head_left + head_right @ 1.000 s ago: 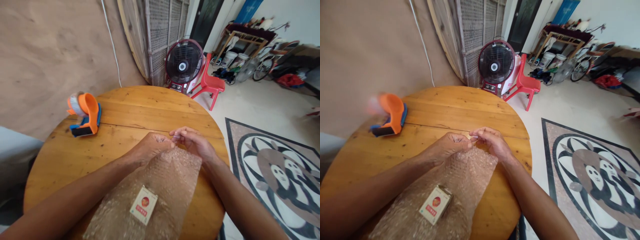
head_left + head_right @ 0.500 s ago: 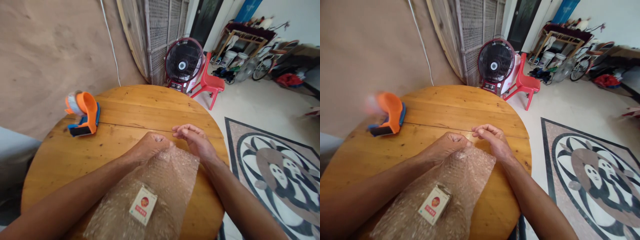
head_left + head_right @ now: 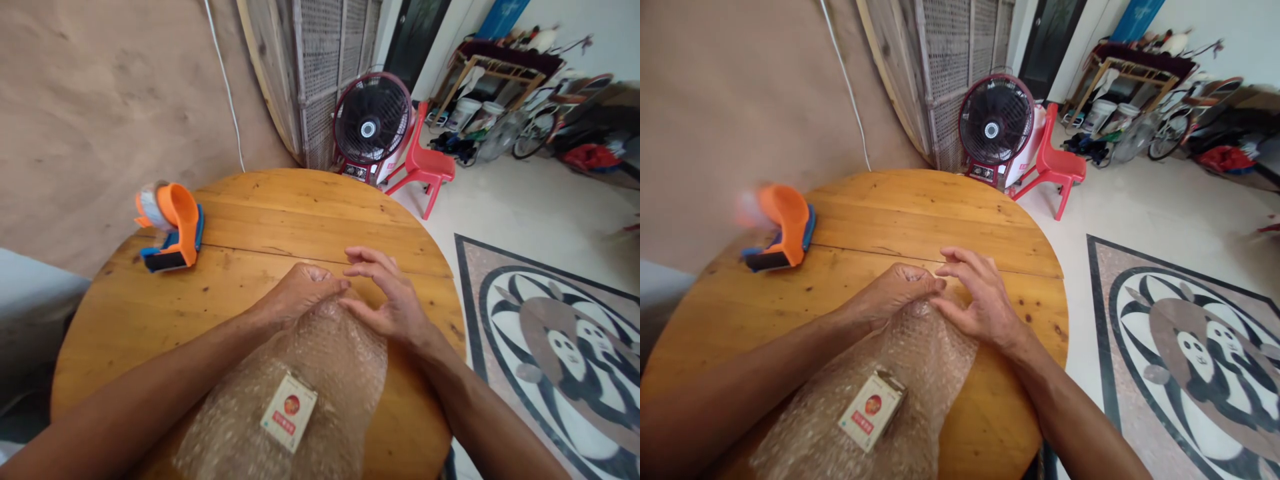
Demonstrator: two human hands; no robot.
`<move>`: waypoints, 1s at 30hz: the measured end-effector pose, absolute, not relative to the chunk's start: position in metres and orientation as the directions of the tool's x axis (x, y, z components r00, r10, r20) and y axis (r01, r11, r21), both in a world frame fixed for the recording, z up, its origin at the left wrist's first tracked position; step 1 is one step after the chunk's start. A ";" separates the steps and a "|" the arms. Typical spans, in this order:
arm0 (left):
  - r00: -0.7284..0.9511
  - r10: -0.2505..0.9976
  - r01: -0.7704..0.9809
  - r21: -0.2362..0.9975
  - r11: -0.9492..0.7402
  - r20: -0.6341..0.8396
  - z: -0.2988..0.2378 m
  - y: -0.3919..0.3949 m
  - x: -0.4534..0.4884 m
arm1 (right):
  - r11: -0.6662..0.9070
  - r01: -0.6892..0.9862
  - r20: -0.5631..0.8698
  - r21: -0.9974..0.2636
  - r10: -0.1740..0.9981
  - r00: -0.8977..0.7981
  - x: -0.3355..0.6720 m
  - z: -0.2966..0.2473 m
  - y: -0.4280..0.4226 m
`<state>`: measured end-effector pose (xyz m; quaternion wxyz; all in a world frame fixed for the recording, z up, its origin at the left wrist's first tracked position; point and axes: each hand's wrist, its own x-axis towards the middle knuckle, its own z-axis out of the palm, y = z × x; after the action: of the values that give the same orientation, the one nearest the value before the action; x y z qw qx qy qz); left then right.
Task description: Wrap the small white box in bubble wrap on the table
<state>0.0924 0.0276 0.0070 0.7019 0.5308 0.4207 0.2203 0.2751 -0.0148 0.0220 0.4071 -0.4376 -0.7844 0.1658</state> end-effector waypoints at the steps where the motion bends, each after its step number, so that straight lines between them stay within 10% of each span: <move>1: 0.550 0.756 0.135 0.931 0.340 -0.356 0.007 0.028 0.092 | 0.559 0.559 0.513 -0.613 0.819 -0.257 0.275 0.022 -0.015; 7: 0.546 0.754 0.144 0.928 0.344 -0.365 0.008 0.027 0.092 | 0.507 0.421 0.501 -0.752 0.855 -0.133 0.276 0.026 -0.016; 13: 0.591 0.733 0.107 0.933 0.342 -0.337 0.011 0.025 0.091 | 0.197 0.086 0.197 -0.977 0.980 -0.017 0.277 0.022 -0.009; 30: 0.663 0.681 -0.002 0.910 0.415 -0.310 0.009 0.024 0.088 | 0.002 -0.195 -0.004 -0.981 1.000 0.030 0.277 0.019 -0.001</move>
<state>0.0883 0.0238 0.0087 0.7674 0.4926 0.3448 0.2227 0.2768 -0.0012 0.0188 0.5537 -0.4565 -0.4408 0.5392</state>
